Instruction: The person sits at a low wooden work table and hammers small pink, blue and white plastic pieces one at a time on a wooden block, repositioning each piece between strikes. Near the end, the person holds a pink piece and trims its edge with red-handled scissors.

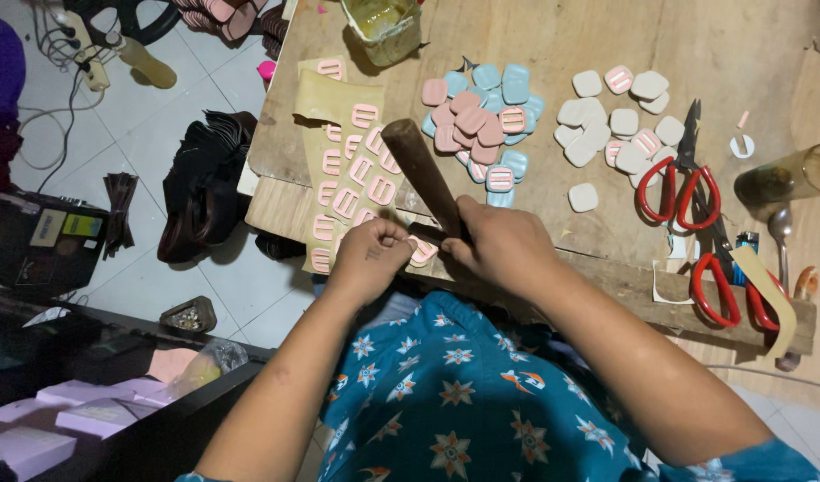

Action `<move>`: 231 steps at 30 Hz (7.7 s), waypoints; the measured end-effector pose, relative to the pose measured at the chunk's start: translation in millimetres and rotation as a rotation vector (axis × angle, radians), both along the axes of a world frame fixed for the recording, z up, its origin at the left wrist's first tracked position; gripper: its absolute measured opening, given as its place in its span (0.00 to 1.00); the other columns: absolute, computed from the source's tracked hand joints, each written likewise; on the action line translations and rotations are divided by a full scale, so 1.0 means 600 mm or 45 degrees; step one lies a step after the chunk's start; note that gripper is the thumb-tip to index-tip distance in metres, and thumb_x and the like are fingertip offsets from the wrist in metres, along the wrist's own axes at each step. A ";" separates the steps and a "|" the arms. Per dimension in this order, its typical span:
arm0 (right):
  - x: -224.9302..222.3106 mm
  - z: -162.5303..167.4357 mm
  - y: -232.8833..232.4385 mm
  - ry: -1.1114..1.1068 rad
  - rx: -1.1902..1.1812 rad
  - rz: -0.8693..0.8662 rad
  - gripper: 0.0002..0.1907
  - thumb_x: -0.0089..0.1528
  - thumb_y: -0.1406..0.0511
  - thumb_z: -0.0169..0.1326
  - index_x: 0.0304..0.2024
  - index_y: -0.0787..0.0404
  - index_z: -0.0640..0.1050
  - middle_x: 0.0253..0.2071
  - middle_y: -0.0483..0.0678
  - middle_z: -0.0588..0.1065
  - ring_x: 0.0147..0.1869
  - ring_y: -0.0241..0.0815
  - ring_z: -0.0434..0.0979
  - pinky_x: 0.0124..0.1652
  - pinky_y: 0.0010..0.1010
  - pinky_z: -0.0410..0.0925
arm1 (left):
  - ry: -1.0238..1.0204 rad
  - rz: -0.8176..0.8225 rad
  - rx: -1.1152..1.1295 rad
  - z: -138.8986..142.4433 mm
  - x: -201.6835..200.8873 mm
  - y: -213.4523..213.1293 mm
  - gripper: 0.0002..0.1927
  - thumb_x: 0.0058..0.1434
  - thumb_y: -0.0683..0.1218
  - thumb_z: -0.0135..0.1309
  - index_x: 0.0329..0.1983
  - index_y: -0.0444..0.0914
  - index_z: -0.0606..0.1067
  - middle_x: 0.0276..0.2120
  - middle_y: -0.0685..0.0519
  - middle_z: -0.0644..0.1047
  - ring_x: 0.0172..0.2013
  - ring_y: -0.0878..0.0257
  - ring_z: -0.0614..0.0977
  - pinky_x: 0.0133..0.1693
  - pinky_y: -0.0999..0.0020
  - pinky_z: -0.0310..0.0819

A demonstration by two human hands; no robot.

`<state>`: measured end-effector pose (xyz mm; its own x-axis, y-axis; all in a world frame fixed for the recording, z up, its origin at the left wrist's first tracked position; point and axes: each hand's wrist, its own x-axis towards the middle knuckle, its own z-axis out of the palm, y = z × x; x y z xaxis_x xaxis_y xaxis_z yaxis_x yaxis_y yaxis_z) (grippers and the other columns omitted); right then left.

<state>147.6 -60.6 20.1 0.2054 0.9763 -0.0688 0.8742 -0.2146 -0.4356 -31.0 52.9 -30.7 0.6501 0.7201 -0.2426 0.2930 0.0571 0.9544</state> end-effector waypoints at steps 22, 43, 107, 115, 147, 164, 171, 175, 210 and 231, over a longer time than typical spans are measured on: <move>-0.002 -0.025 -0.013 0.231 0.029 -0.184 0.22 0.57 0.52 0.62 0.46 0.57 0.76 0.36 0.56 0.80 0.42 0.61 0.80 0.39 0.50 0.71 | -0.109 0.095 -0.259 0.002 0.010 0.005 0.05 0.58 0.38 0.61 0.35 0.31 0.79 0.26 0.55 0.79 0.23 0.71 0.75 0.26 0.75 0.69; -0.002 -0.018 0.001 0.211 -0.035 -0.175 0.22 0.57 0.53 0.62 0.46 0.57 0.75 0.34 0.56 0.79 0.40 0.61 0.79 0.38 0.51 0.70 | 0.105 -0.038 -0.051 0.012 0.011 0.011 0.05 0.56 0.41 0.61 0.33 0.33 0.79 0.25 0.55 0.79 0.25 0.71 0.76 0.29 0.73 0.72; 0.000 -0.023 -0.006 0.273 -0.068 -0.232 0.24 0.56 0.52 0.63 0.50 0.56 0.76 0.37 0.56 0.80 0.43 0.60 0.81 0.41 0.49 0.71 | -0.094 0.050 -0.270 0.017 0.012 0.001 0.04 0.58 0.40 0.58 0.35 0.33 0.77 0.26 0.55 0.78 0.21 0.70 0.75 0.24 0.74 0.69; -0.009 -0.021 -0.026 0.329 0.003 -0.218 0.24 0.57 0.54 0.62 0.51 0.56 0.76 0.37 0.56 0.81 0.41 0.60 0.81 0.40 0.49 0.72 | -0.154 0.100 -0.166 0.017 0.012 -0.005 0.05 0.57 0.38 0.59 0.36 0.31 0.78 0.27 0.54 0.79 0.25 0.71 0.76 0.27 0.76 0.71; 0.004 -0.009 0.020 0.273 -0.198 -0.190 0.23 0.56 0.52 0.62 0.48 0.55 0.77 0.36 0.55 0.81 0.43 0.60 0.80 0.41 0.50 0.71 | 0.071 -0.085 0.348 0.013 0.003 -0.001 0.05 0.59 0.41 0.55 0.31 0.33 0.77 0.22 0.52 0.78 0.23 0.68 0.75 0.28 0.69 0.71; -0.017 -0.005 -0.025 0.184 -0.138 -0.246 0.21 0.58 0.53 0.60 0.48 0.55 0.75 0.35 0.55 0.80 0.40 0.61 0.80 0.38 0.52 0.71 | 0.144 0.077 0.182 -0.004 0.007 -0.001 0.10 0.62 0.45 0.56 0.36 0.32 0.80 0.22 0.55 0.78 0.22 0.71 0.74 0.26 0.73 0.69; -0.018 -0.009 -0.028 0.219 -0.071 -0.250 0.22 0.57 0.53 0.60 0.48 0.56 0.75 0.36 0.56 0.80 0.40 0.61 0.80 0.38 0.52 0.71 | 0.058 0.004 -0.122 -0.006 0.002 0.005 0.08 0.62 0.42 0.56 0.38 0.31 0.78 0.25 0.54 0.78 0.25 0.71 0.76 0.29 0.75 0.71; -0.005 -0.004 -0.016 0.190 -0.066 -0.187 0.21 0.56 0.53 0.61 0.46 0.56 0.76 0.35 0.56 0.80 0.40 0.61 0.80 0.38 0.52 0.71 | -0.100 -0.031 -0.040 -0.004 0.003 0.000 0.07 0.59 0.40 0.59 0.39 0.31 0.77 0.29 0.56 0.78 0.28 0.73 0.76 0.32 0.77 0.72; 0.012 0.005 -0.009 0.070 -0.114 -0.009 0.18 0.58 0.54 0.60 0.44 0.57 0.75 0.34 0.54 0.79 0.41 0.61 0.79 0.38 0.53 0.69 | 0.094 -0.029 0.412 0.004 -0.009 -0.013 0.09 0.58 0.43 0.60 0.36 0.32 0.76 0.25 0.50 0.79 0.26 0.64 0.80 0.32 0.69 0.75; 0.010 -0.008 -0.003 0.154 -0.198 -0.147 0.20 0.57 0.52 0.61 0.46 0.54 0.76 0.35 0.54 0.80 0.41 0.60 0.80 0.39 0.51 0.70 | -0.054 0.005 0.456 -0.001 -0.016 -0.040 0.08 0.59 0.41 0.61 0.38 0.32 0.76 0.30 0.49 0.77 0.28 0.62 0.78 0.33 0.69 0.75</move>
